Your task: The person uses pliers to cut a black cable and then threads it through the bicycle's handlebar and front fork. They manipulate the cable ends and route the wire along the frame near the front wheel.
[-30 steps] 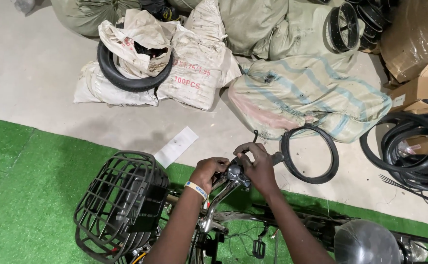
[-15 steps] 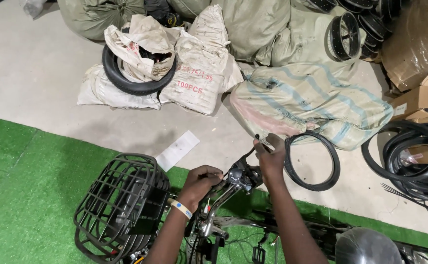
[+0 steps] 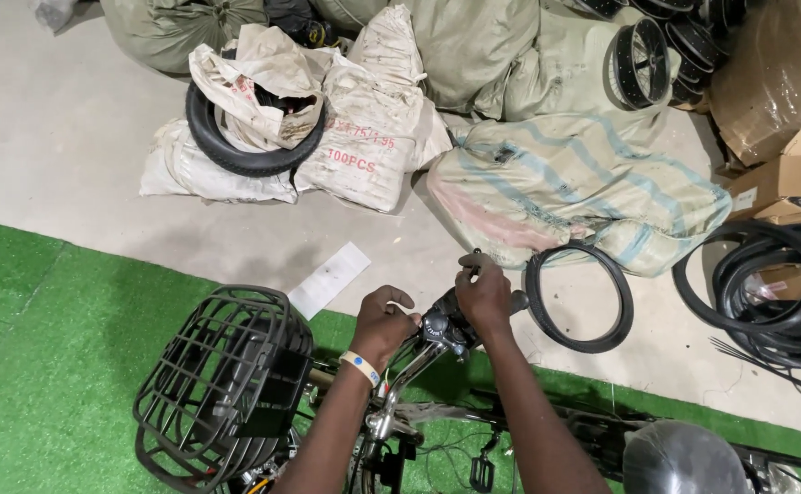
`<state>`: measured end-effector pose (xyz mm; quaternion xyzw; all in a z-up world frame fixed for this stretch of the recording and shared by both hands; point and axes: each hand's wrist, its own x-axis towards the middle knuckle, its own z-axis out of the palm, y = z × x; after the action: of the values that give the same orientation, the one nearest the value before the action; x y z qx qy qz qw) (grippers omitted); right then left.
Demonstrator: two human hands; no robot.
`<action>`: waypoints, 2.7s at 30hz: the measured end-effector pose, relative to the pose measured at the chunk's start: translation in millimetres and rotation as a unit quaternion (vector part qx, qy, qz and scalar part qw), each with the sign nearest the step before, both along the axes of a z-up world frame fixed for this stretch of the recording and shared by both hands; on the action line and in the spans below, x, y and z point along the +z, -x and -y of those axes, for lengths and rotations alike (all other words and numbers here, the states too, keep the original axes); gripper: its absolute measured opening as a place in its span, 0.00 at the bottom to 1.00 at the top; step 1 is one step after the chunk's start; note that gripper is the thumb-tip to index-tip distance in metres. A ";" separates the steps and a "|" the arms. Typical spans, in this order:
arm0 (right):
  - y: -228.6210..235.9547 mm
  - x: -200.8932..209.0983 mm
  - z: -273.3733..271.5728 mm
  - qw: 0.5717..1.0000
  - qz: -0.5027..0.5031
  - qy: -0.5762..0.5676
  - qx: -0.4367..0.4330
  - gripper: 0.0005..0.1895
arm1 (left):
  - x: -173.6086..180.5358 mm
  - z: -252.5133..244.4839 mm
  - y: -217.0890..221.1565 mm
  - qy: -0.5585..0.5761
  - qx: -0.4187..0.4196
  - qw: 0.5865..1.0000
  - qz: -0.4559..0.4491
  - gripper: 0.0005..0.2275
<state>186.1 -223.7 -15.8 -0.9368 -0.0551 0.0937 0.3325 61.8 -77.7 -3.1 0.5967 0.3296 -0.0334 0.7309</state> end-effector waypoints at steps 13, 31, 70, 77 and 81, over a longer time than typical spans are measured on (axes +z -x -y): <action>-10.0 -2.5 -3.0 0.995 0.031 -0.048 -0.086 0.12 | 8.9 7.4 36.3 -0.049 0.025 0.994 0.095 0.04; 228.7 -6.2 -2.1 0.976 0.049 -0.213 0.013 0.11 | -70.2 -10.1 107.6 -0.116 -0.063 0.972 0.196 0.09; 326.4 43.2 115.0 0.935 -0.091 0.182 0.290 0.25 | -87.6 21.3 183.5 -0.371 -0.036 0.928 0.016 0.14; 321.3 13.9 139.6 0.919 -0.064 0.226 0.315 0.07 | -74.6 31.9 208.9 -0.418 -0.040 0.907 0.040 0.04; 335.5 34.9 108.6 0.934 -0.055 0.184 0.302 0.09 | -114.1 31.2 191.2 -0.420 -0.011 0.903 0.084 0.06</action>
<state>-149.3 -332.3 19.0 -0.9140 -0.2992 0.2501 0.1125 -129.4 -108.9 -117.2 0.8527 0.2438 0.1501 0.4369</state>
